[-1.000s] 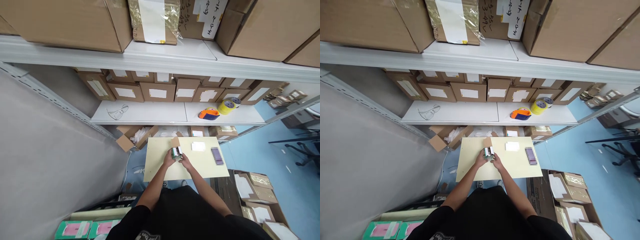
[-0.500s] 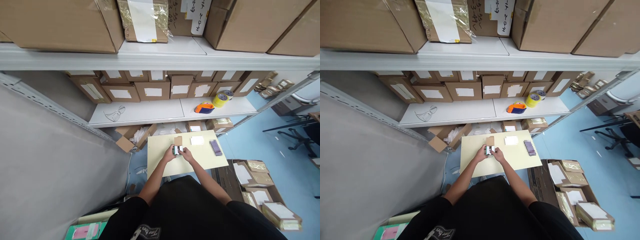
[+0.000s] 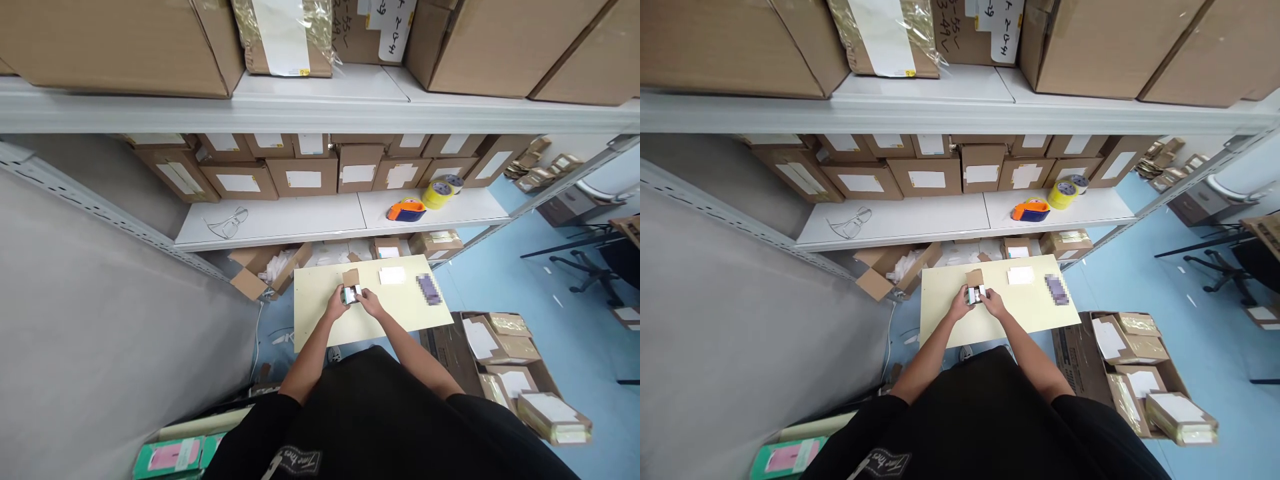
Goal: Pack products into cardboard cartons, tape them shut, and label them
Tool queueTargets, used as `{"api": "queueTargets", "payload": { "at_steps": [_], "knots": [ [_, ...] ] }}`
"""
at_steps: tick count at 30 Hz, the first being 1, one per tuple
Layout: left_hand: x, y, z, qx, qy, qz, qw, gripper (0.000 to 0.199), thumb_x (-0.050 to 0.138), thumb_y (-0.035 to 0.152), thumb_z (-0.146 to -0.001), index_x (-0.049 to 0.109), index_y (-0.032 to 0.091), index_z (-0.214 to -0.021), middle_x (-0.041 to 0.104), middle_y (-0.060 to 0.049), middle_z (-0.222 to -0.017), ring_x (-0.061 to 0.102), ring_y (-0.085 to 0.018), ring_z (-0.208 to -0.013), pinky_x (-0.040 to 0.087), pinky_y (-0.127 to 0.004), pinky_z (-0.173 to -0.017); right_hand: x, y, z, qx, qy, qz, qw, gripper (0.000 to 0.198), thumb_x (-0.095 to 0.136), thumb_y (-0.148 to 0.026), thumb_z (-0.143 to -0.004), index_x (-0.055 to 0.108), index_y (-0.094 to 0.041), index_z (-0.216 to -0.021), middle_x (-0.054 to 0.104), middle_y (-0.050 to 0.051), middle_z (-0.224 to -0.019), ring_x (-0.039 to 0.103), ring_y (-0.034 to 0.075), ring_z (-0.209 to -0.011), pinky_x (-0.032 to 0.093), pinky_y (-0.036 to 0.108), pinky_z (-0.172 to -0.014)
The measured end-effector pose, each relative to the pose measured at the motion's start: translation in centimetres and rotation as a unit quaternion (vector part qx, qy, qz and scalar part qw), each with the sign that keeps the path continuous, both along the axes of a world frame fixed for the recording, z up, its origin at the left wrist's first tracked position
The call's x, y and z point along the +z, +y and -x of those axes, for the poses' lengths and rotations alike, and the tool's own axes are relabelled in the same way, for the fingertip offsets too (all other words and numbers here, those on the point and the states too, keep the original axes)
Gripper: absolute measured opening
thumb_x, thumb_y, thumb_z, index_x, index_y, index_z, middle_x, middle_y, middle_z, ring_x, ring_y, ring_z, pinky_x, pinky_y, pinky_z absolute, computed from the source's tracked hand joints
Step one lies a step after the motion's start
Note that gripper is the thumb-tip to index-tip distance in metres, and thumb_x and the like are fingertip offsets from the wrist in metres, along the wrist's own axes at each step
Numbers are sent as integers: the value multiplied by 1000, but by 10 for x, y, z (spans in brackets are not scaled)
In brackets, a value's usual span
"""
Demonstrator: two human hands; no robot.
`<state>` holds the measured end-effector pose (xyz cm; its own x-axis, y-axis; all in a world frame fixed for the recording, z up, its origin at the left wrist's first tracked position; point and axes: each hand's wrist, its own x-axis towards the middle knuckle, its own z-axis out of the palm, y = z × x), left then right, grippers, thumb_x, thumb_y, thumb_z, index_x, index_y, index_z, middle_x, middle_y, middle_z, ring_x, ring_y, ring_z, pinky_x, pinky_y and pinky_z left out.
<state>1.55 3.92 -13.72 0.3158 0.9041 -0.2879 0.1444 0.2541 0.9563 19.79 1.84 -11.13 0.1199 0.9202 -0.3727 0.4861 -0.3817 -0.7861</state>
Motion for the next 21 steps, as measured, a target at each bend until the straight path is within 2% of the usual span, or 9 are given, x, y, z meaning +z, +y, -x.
{"api": "queueTargets", "payload": {
  "at_steps": [4,9,12,15,17,21],
  "knots": [
    [-2,17,1,-14,13,4,1000,87,85,11,-59,50,26,-137,70,-10,-128,70,-24,-103,57,-40,-91,0,10,-2,11,18,20,1000,25,57,-49,-80,58,-24,-77,67,3,-81,62,22,-84,46,31,-79],
    [9,32,5,-7,15,4,1000,90,90,13,-54,53,22,-136,69,-11,-130,69,-27,-111,54,-41,-98,-4,24,-3,8,91,37,995,35,49,-55,-85,62,-23,-77,71,5,-87,65,23,-87,52,31,-79],
    [16,30,4,23,11,17,1000,72,86,25,-67,58,20,-133,73,-10,-124,70,-27,-110,54,-39,-99,-8,21,-1,-7,133,35,990,38,52,-59,-82,63,-23,-77,71,6,-88,67,23,-89,53,33,-80],
    [18,22,1,82,25,20,996,46,68,31,-85,63,18,-129,75,-9,-120,69,-26,-111,52,-39,-103,-13,13,1,-27,166,31,985,38,55,-60,-79,62,-23,-77,71,5,-87,67,24,-90,54,35,-82],
    [17,17,1,99,34,10,994,51,60,29,-90,58,19,-140,72,-9,-129,66,-25,-119,49,-39,-107,-16,9,-1,-40,179,29,983,37,59,-60,-76,62,-23,-76,70,4,-85,67,23,-90,53,36,-82],
    [18,10,6,96,65,-27,993,70,49,25,-97,27,23,-163,64,-8,-144,61,-22,-130,45,-37,-113,-21,7,-7,-70,189,18,979,37,61,-60,-72,61,-23,-78,68,4,-83,65,23,-88,53,35,-81]
  ]
}}
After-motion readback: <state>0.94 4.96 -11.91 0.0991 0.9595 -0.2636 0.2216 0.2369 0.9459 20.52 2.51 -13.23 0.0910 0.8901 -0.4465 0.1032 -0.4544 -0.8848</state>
